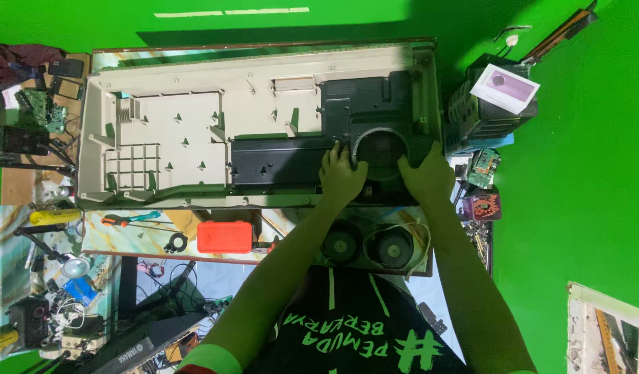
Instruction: The person uses a screwdriver to remove screws from the interior of an electronic keyboard casing, removes a large black plastic internal component, and then handles small parts near a red storage box on the workbench.
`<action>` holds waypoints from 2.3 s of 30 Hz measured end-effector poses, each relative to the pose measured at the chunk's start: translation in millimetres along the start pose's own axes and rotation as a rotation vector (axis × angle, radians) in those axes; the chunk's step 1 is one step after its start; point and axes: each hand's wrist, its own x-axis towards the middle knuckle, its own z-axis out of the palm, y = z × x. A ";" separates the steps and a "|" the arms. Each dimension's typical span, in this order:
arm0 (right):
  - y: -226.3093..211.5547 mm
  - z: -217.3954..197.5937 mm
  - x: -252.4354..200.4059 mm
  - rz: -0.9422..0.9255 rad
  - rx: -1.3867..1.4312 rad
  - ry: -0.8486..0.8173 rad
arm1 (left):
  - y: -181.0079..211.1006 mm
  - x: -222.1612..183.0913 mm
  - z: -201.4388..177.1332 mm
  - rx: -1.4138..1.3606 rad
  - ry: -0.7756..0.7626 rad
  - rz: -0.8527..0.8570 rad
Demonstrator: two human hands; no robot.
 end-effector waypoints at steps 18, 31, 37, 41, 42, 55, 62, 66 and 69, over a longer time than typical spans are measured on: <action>5.7 4.4 21.3 0.120 -0.057 -0.125 | -1.9 -0.2 6.5 -0.030 0.066 0.015; 15.1 10.0 18.2 0.041 0.095 -0.043 | 2.5 -5.8 -7.1 -0.061 0.091 0.102; 15.6 4.1 5.1 -0.028 0.140 0.020 | 2.3 -11.7 -11.9 -0.085 0.213 0.300; 14.6 1.6 2.4 0.003 0.149 0.011 | 3.6 -15.0 -11.5 -0.371 0.086 0.126; 16.9 1.7 0.7 0.003 0.154 0.005 | 4.1 -17.5 -9.7 -0.365 0.081 0.096; 16.1 6.8 3.4 0.012 0.081 -0.002 | -25.1 -0.9 38.3 -0.143 0.065 -0.023; 12.2 6.3 -1.9 0.015 0.128 0.018 | -13.9 -10.2 6.9 -0.237 0.082 0.124; 12.4 5.8 -3.5 0.010 0.092 0.041 | 5.5 -14.8 -38.0 -0.189 0.074 0.203; 4.3 6.1 -13.0 -0.328 0.030 0.301 | 2.0 -3.3 -67.6 0.069 0.013 0.153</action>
